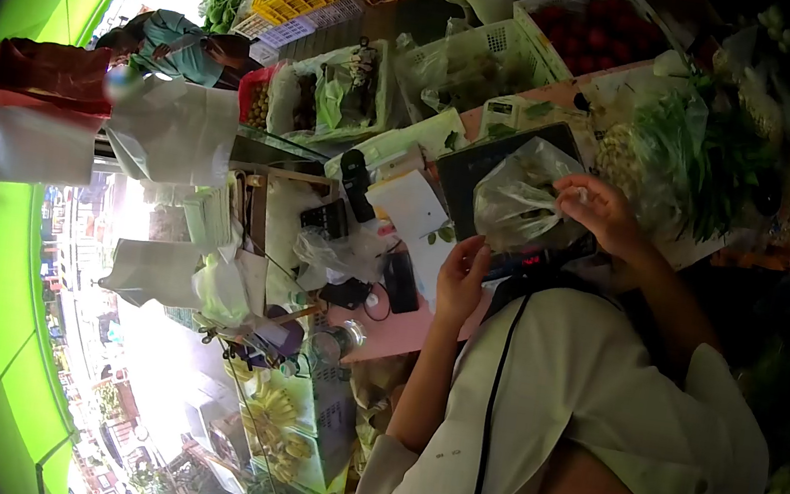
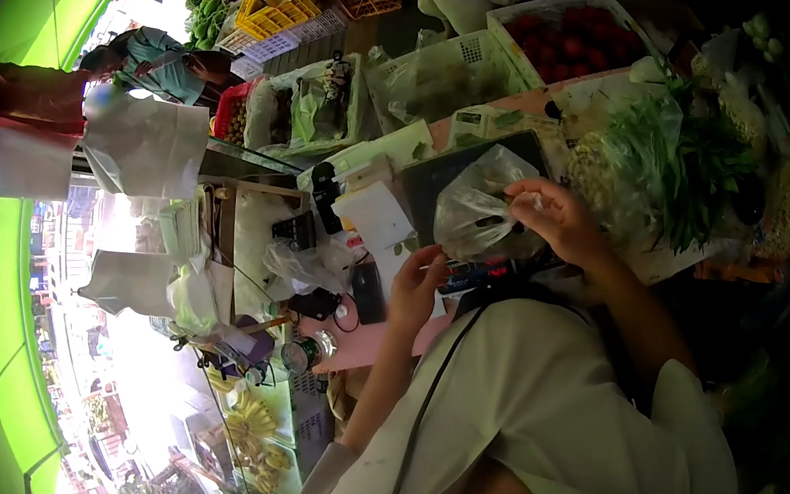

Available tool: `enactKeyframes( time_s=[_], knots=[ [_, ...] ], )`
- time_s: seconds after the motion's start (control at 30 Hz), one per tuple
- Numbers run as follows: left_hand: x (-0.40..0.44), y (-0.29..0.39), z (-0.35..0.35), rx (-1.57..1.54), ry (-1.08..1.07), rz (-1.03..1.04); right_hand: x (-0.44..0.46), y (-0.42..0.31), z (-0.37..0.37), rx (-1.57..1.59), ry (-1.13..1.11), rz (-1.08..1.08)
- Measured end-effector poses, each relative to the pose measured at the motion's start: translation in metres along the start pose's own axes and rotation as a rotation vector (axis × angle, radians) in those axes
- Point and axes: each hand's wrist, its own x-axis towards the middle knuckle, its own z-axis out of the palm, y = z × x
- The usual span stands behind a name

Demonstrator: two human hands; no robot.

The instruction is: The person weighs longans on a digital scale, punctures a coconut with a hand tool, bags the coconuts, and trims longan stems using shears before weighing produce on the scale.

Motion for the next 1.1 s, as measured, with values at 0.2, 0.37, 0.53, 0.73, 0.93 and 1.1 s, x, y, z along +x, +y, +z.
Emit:
enactKeyframes(
  time_s=[0.2,0.37,0.53,0.73,0.93,1.1],
  knots=[
    [0.003,0.022,-0.001,-0.306,0.001,-0.125,-0.009,0.005,-0.021,0.001,0.199,-0.172],
    [0.016,0.021,-0.011,-0.415,0.045,-0.048,-0.018,0.017,-0.011,-0.136,0.385,-0.174],
    [0.029,0.045,-0.053,-0.347,0.090,0.021,-0.031,0.050,-0.018,-0.195,0.435,-0.108],
    [0.070,0.154,-0.178,-0.263,0.471,0.476,-0.049,0.086,-0.046,-0.160,0.512,-0.110],
    [0.145,0.204,-0.342,0.314,1.119,0.429,-0.067,0.120,-0.060,-0.063,0.675,-0.141],
    [0.176,0.196,-0.483,1.997,0.603,0.340,-0.089,0.055,-0.043,-0.149,0.657,0.042]
  ],
)
